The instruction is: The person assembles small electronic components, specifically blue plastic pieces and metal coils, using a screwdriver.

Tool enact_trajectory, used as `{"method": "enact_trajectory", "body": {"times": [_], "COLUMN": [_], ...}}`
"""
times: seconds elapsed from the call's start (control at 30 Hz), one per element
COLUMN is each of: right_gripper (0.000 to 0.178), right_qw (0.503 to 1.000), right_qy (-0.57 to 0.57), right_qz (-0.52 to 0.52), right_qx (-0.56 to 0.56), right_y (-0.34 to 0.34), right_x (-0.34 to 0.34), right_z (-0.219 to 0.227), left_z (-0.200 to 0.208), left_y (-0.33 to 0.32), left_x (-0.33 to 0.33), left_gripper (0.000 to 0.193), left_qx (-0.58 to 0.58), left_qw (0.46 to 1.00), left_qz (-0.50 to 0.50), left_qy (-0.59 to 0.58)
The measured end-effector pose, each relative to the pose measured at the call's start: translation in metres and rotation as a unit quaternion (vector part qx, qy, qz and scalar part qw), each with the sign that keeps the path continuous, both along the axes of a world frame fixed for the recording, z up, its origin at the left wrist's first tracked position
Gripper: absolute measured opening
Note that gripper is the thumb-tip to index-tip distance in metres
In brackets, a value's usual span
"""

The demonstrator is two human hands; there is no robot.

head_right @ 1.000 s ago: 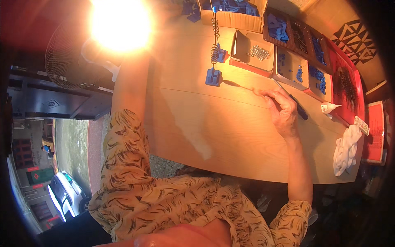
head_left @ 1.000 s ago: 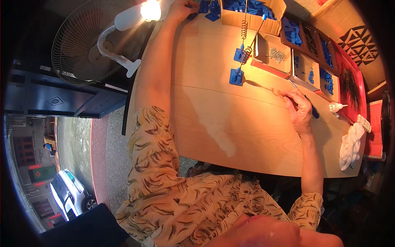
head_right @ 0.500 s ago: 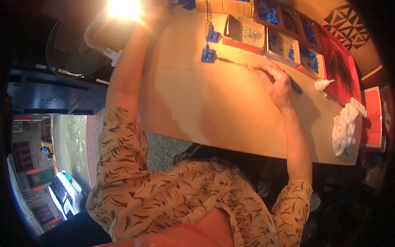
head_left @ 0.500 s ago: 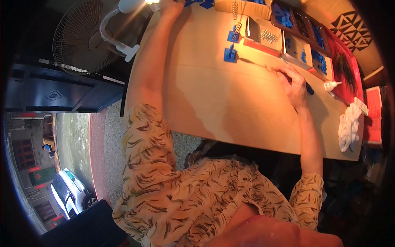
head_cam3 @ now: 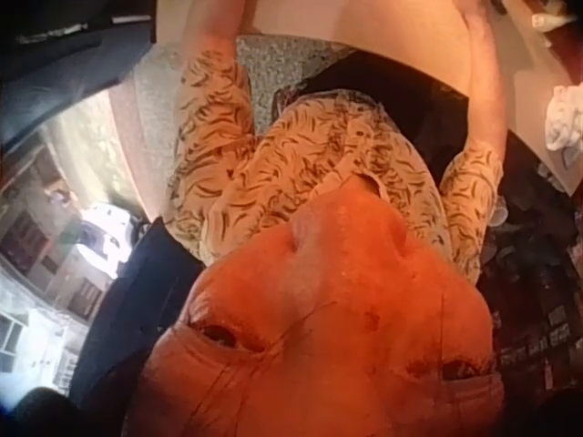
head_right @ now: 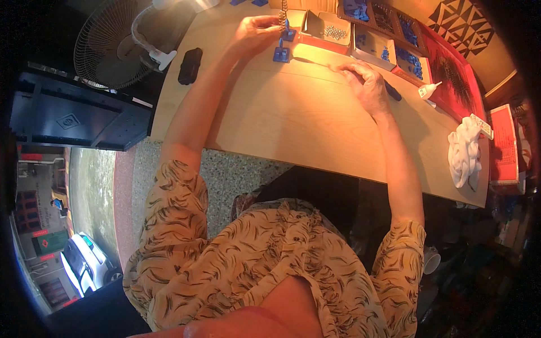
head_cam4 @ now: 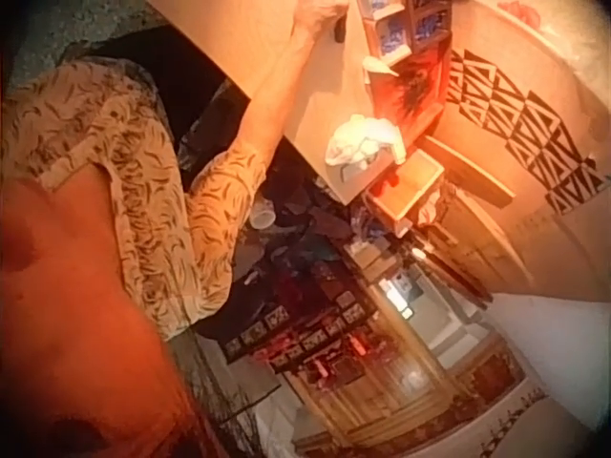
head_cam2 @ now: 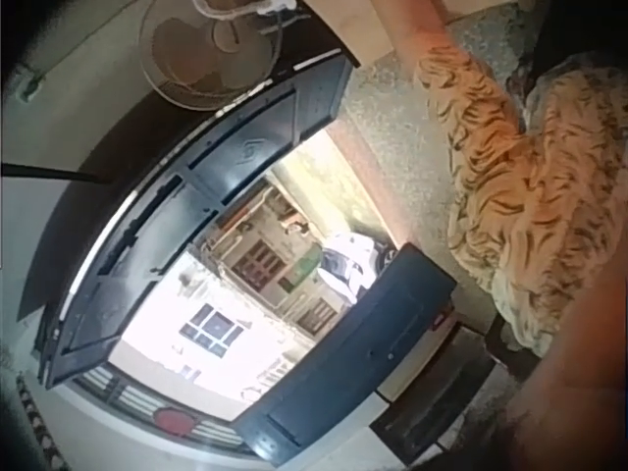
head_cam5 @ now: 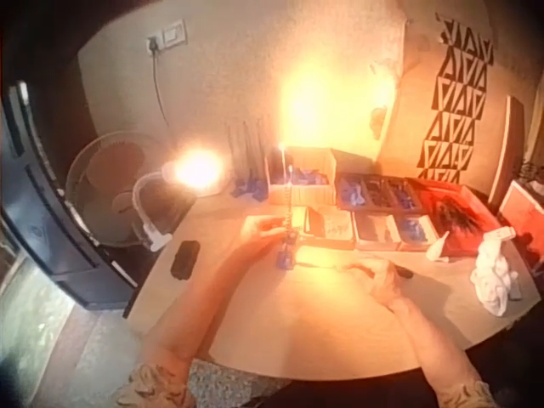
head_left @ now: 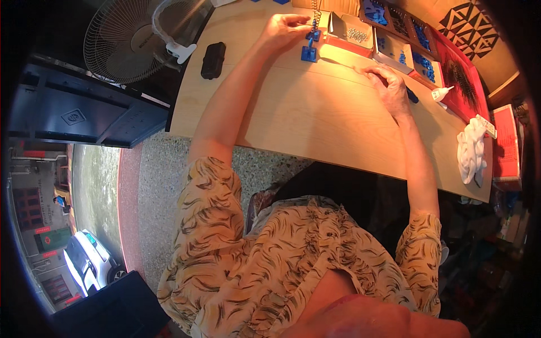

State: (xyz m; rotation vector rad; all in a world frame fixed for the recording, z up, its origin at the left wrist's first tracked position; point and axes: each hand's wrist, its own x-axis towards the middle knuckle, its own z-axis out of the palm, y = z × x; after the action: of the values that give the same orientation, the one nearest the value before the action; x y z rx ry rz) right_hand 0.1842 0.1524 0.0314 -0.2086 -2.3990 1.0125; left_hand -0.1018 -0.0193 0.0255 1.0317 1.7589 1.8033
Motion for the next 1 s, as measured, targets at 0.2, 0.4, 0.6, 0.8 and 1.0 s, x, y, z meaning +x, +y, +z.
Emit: {"method": "enact_trajectory", "body": {"times": [0.2, 0.4, 0.6, 0.8, 1.0], "right_gripper": [0.015, 0.014, 0.014, 0.014, 0.014], "right_qw": [1.000, 1.000, 0.999, 0.998, 0.996], "right_qy": [0.011, 0.004, -0.003, 0.001, -0.023], "right_qz": [-0.002, 0.008, 0.002, 0.013, -0.011], "right_qx": [0.023, -0.013, -0.039, -0.057, -0.088], "right_y": [-0.003, -0.015, -0.006, -0.009, -0.001], "right_x": [-0.003, -0.006, 0.000, -0.003, 0.003], "right_z": [0.003, 0.010, 0.006, 0.008, 0.001], "left_z": [-0.015, -0.029, -0.009, -0.018, -0.023], "left_y": [0.019, 0.014, 0.001, 0.025, 0.056], "left_x": [-0.012, -0.036, -0.085, -0.137, -0.134], "left_gripper": [0.028, 0.024, 0.025, 0.026, 0.036], "left_qx": [-0.065, -0.018, -0.158, -0.176, -0.203], "left_qw": [0.995, 0.999, 0.919, 0.892, 0.892], "left_qz": [-0.006, 0.030, 0.242, 0.287, 0.279], "left_qy": [0.072, 0.021, 0.268, 0.301, 0.290]}}
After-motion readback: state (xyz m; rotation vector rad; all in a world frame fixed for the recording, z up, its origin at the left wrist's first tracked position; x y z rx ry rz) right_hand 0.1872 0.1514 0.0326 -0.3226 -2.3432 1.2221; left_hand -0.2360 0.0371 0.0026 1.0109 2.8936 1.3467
